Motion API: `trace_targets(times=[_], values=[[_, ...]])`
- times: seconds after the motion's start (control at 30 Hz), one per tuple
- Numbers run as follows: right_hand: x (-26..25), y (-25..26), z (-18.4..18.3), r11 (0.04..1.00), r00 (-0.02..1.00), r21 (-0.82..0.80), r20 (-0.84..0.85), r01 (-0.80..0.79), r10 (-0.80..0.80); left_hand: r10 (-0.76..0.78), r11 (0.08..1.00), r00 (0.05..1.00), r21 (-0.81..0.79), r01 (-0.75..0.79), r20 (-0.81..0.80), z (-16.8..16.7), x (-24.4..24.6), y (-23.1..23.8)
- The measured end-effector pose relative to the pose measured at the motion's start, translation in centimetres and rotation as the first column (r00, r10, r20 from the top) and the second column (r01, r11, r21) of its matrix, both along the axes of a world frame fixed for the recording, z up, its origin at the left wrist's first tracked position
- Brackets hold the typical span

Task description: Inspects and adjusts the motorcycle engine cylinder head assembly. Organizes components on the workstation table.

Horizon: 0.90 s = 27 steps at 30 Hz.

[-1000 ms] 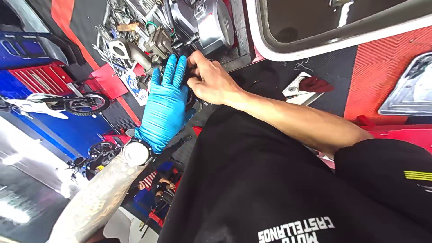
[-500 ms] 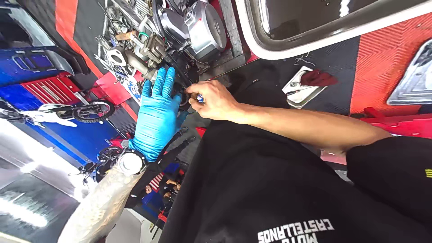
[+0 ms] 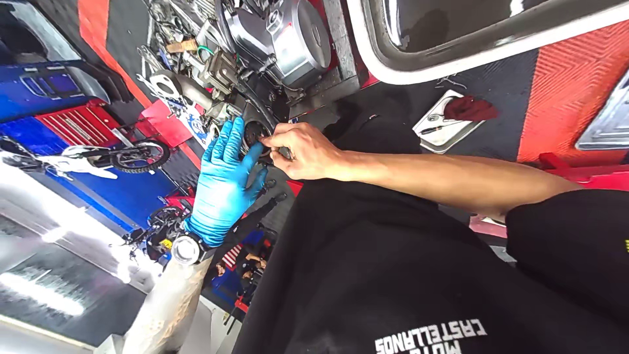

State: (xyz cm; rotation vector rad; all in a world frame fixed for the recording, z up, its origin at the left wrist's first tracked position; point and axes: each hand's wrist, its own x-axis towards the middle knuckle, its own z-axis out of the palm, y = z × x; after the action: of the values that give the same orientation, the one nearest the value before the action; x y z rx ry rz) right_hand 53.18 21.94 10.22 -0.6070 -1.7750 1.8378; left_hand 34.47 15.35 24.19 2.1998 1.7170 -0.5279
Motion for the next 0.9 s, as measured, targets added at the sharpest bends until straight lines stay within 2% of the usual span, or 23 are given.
trace_targets(times=[0.03,0.07,0.17,0.23,0.3,0.37,0.43,0.5,0.6,0.73,0.9], values=[[0.0,0.0,0.1,1.0,1.0,-0.007,-0.01,0.008,-0.008,0.077,0.994,0.997,-0.076,-0.075,0.029,1.0,0.8,0.6],[-0.1,0.1,0.1,1.0,1.0,-0.012,-0.019,0.018,-0.018,0.143,0.988,0.986,-0.072,-0.137,0.084,1.4,1.2,0.8],[-0.2,0.0,0.4,0.999,1.0,-0.037,-0.018,0.022,-0.023,0.329,0.923,0.914,0.122,-0.364,0.238,1.0,1.4,-0.3],[-0.4,-0.2,0.5,0.999,1.0,-0.042,-0.003,0.03,-0.03,0.446,0.792,0.814,0.26,-0.553,0.372,-0.7,1.1,-1.2],[-0.6,-0.5,0.6,0.998,0.999,-0.039,0.007,0.038,-0.038,0.535,0.582,0.661,0.337,-0.74,0.526,-3.5,1.0,-1.9],[-0.6,-0.8,0.7,0.999,0.999,-0.036,0.015,0.036,-0.035,0.558,0.408,0.54,0.358,-0.84,0.63,-6.1,1.6,-1.8],[-0.5,-1.1,0.9,0.998,0.999,-0.039,0.021,0.04,-0.039,0.54,0.315,0.501,0.39,-0.865,0.676,-8.1,2.6,-1.5],[-0.7,-1.5,1.0,0.996,0.997,-0.056,-0.006,0.073,-0.074,0.521,0.265,0.522,0.453,-0.851,0.675,-9.4,3.1,-1.3],[-0.8,-1.6,0.8,0.992,0.994,-0.093,-0.051,0.087,-0.092,0.481,0.25,0.573,0.523,-0.815,0.664,-10.2,3.1,-0.9],[-1.1,-1.8,0.1,0.987,0.983,-0.094,-0.117,0.13,-0.14,0.394,0.227,0.574,0.53,-0.817,0.718,-10.6,3.1,-0.7],[-1.6,-1.9,-0.2,0.98,0.967,-0.08,-0.168,0.18,-0.191,0.436,0.166,0.55,0.537,-0.827,0.712,-10.8,3.8,-0.3]])
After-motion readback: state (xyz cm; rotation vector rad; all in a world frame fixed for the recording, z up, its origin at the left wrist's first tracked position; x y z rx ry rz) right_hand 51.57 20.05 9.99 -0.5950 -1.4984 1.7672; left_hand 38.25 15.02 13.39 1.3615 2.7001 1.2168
